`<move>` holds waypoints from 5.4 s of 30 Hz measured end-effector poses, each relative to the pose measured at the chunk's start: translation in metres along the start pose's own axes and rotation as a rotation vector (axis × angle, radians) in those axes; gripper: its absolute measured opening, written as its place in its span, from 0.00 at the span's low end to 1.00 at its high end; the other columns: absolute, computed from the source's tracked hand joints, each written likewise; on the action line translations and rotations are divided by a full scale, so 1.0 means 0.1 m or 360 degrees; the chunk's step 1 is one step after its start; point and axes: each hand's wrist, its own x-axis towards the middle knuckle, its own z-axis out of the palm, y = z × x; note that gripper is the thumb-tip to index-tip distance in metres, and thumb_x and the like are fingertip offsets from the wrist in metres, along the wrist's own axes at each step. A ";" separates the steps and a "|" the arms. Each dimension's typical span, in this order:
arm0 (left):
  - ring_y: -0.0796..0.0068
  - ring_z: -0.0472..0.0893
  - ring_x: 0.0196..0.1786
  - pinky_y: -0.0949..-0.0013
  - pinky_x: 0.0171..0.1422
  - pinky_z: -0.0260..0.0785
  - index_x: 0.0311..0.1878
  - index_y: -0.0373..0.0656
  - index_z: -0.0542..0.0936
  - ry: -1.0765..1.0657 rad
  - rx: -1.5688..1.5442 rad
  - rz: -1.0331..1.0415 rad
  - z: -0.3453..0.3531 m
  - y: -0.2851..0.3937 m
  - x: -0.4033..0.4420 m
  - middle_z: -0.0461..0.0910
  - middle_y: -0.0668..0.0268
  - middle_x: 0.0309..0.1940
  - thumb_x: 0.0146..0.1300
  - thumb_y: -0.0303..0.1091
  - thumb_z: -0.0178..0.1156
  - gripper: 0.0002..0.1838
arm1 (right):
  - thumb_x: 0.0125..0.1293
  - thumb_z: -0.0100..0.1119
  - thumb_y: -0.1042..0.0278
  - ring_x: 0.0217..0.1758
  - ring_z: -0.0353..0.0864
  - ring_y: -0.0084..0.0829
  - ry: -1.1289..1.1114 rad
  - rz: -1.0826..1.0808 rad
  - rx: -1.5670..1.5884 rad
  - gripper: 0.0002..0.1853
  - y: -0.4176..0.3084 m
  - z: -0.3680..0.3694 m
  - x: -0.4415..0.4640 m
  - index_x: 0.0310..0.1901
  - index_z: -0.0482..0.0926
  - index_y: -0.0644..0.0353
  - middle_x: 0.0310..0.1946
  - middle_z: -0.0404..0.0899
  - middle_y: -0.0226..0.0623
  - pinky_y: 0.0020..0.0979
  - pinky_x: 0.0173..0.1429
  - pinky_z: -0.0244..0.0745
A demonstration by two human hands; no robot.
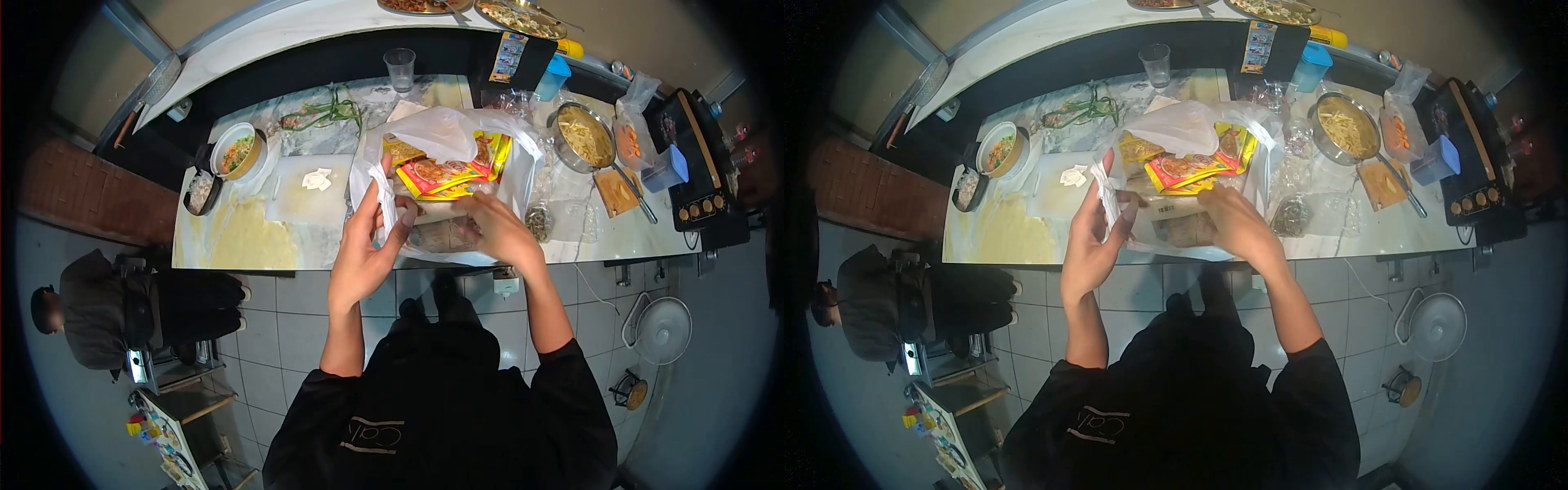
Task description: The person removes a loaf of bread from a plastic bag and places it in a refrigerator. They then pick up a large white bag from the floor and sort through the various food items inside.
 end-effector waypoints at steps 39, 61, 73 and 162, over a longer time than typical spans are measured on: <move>0.69 0.60 0.68 0.70 0.64 0.59 0.67 0.33 0.61 0.0197 0.0367 0.0417 -0.21 -0.16 0.41 0.57 0.54 0.69 0.60 0.30 0.61 0.33 | 0.51 0.61 0.67 0.45 0.77 0.48 -0.0474 -0.0103 -0.0389 0.22 0.89 -0.11 2.17 0.49 0.75 0.62 0.43 0.77 0.51 0.41 0.48 0.72; 0.86 0.68 0.49 0.83 0.44 0.66 0.67 0.35 0.61 0.0224 0.0240 0.0314 -0.18 -0.19 0.44 0.60 0.60 0.67 0.61 0.24 0.58 0.31 | 0.53 0.60 0.72 0.43 0.75 0.38 -0.0024 -0.0600 -0.0336 0.26 0.89 0.18 1.65 0.55 0.66 0.55 0.53 0.69 0.38 0.32 0.45 0.73; 0.79 0.65 0.60 0.78 0.53 0.66 0.66 0.33 0.62 0.0325 0.0203 0.0286 -0.19 -0.20 0.47 0.59 0.57 0.68 0.63 0.26 0.58 0.29 | 0.47 0.64 0.70 0.48 0.75 0.37 0.0644 -0.1228 -0.0663 0.36 0.95 0.13 1.90 0.61 0.64 0.55 0.50 0.69 0.40 0.33 0.49 0.72; 0.91 0.68 0.31 0.85 0.32 0.60 0.55 0.32 0.72 0.0648 0.0173 0.0385 -0.27 -0.28 0.37 0.72 0.72 0.36 0.59 0.18 0.57 0.19 | 0.35 0.73 0.62 0.47 0.76 0.48 -0.0389 -0.0597 -0.0567 0.38 -0.26 -1.15 1.39 0.51 0.67 0.65 0.42 0.76 0.52 0.41 0.50 0.70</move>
